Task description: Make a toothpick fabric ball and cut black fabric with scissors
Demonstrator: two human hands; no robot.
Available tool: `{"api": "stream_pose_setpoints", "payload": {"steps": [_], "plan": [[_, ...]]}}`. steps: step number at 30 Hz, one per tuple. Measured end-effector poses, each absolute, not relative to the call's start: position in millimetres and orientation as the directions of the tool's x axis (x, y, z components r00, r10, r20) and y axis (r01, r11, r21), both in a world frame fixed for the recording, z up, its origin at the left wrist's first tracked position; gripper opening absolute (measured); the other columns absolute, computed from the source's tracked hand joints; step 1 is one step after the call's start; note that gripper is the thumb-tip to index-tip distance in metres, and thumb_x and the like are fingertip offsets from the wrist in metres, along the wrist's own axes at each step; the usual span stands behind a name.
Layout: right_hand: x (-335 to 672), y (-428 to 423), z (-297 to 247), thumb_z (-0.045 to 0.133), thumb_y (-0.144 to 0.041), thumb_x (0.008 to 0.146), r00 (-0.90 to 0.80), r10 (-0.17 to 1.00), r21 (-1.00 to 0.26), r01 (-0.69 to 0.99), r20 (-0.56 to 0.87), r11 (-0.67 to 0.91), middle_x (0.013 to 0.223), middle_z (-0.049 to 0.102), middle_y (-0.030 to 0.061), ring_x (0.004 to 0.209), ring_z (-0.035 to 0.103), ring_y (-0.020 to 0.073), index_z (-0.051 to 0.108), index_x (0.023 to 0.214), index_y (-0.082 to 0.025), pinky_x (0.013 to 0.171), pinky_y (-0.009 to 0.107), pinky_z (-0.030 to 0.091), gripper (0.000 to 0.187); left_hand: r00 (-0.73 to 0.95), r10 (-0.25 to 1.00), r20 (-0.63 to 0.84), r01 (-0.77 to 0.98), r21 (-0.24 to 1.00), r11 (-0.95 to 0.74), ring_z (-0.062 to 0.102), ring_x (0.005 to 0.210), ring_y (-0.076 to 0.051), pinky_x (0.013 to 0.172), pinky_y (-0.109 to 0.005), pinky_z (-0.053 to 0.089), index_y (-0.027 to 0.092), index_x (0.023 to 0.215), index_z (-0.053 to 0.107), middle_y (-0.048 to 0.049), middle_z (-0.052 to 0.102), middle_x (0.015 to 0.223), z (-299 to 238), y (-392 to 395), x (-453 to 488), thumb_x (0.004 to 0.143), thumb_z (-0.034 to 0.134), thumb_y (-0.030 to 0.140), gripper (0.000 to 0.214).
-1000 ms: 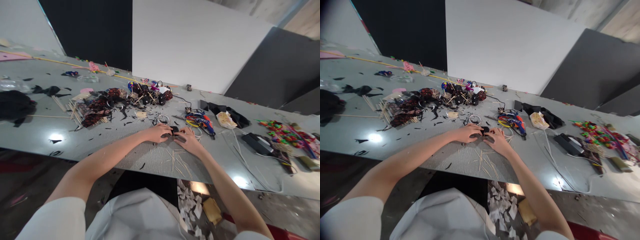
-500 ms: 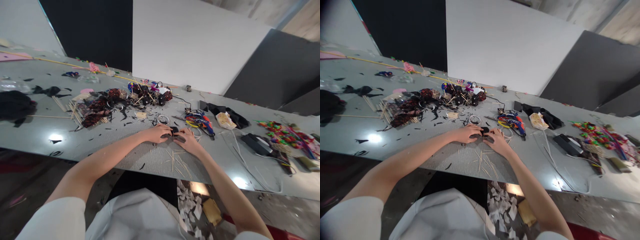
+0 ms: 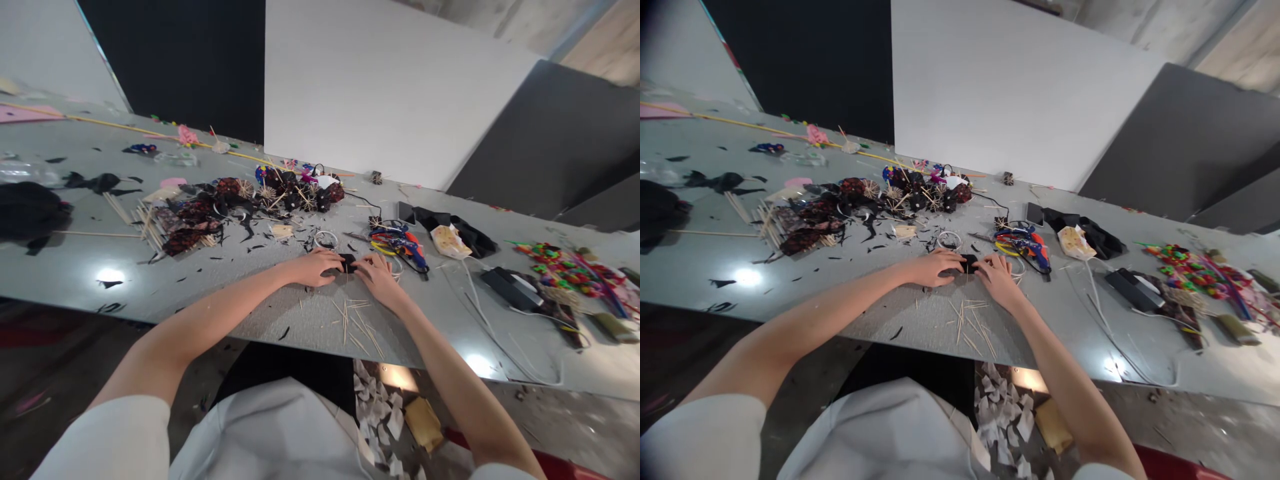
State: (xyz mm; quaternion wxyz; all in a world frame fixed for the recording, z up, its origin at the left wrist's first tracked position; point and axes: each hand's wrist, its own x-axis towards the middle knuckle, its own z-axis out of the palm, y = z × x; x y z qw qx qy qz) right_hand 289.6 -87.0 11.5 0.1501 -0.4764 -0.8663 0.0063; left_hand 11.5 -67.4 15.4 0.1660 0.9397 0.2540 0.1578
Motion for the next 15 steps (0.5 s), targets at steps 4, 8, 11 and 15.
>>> {"api": "stream_pose_setpoints", "payload": {"steps": [4, 8, 11, 15], "plan": [[287.4, -83.5, 10.4, 0.048, -0.037, 0.104, -0.491, 0.833, -0.170, 0.825, 0.254, 0.539, 0.121, 0.059, 0.0126, 0.115, 0.051, 0.0316, 0.068, 0.112, -0.025, 0.094, 0.045, 0.041, 0.025, 0.817, 0.528, 0.232, 0.423, 0.382, -0.822, 0.044, 0.147, -0.027, 0.124, -0.047, 0.025, 0.026, 0.129, 0.065, -0.0084, 0.052, 0.156, 14.6, -67.7, 12.4, 0.100, 0.053, 0.037, 0.034], [285.1, -81.7, 9.4, 0.048, -0.034, 0.103, -0.481, 0.842, -0.187, 0.829, 0.242, 0.527, 0.116, 0.061, 0.0124, 0.110, 0.052, 0.0308, 0.066, 0.104, -0.024, 0.092, 0.044, 0.040, 0.020, 0.821, 0.526, 0.223, 0.421, 0.386, -0.821, 0.043, 0.147, -0.028, 0.125, -0.048, 0.024, 0.025, 0.130, 0.064, -0.0085, 0.052, 0.156, 14.8, -67.8, 12.2, 0.100, 0.052, 0.037, 0.035], [286.2, -81.6, 7.7, 0.048, -0.027, 0.102, -0.488, 0.840, -0.164, 0.832, 0.238, 0.530, 0.113, 0.062, 0.0123, 0.107, 0.052, 0.0299, 0.064, 0.099, -0.023, 0.090, 0.044, 0.039, 0.018, 0.825, 0.526, 0.207, 0.423, 0.390, -0.818, 0.041, 0.149, -0.029, 0.125, -0.049, 0.022, 0.025, 0.132, 0.064, -0.0086, 0.050, 0.158, 14.1, -66.8, 11.3, 0.101, 0.050, 0.039, 0.036], [291.0, -82.9, 8.0, 0.049, -0.022, 0.099, -0.499, 0.826, -0.160, 0.821, 0.262, 0.547, 0.109, 0.064, 0.0102, 0.104, 0.055, 0.0278, 0.065, 0.094, -0.023, 0.089, 0.043, 0.039, 0.017, 0.828, 0.530, 0.180, 0.429, 0.403, -0.808, 0.038, 0.151, -0.030, 0.125, -0.051, 0.021, 0.025, 0.136, 0.062, -0.0087, 0.046, 0.161, 12.1, -65.0, 10.5, 0.102, 0.049, 0.042, 0.040]]}}
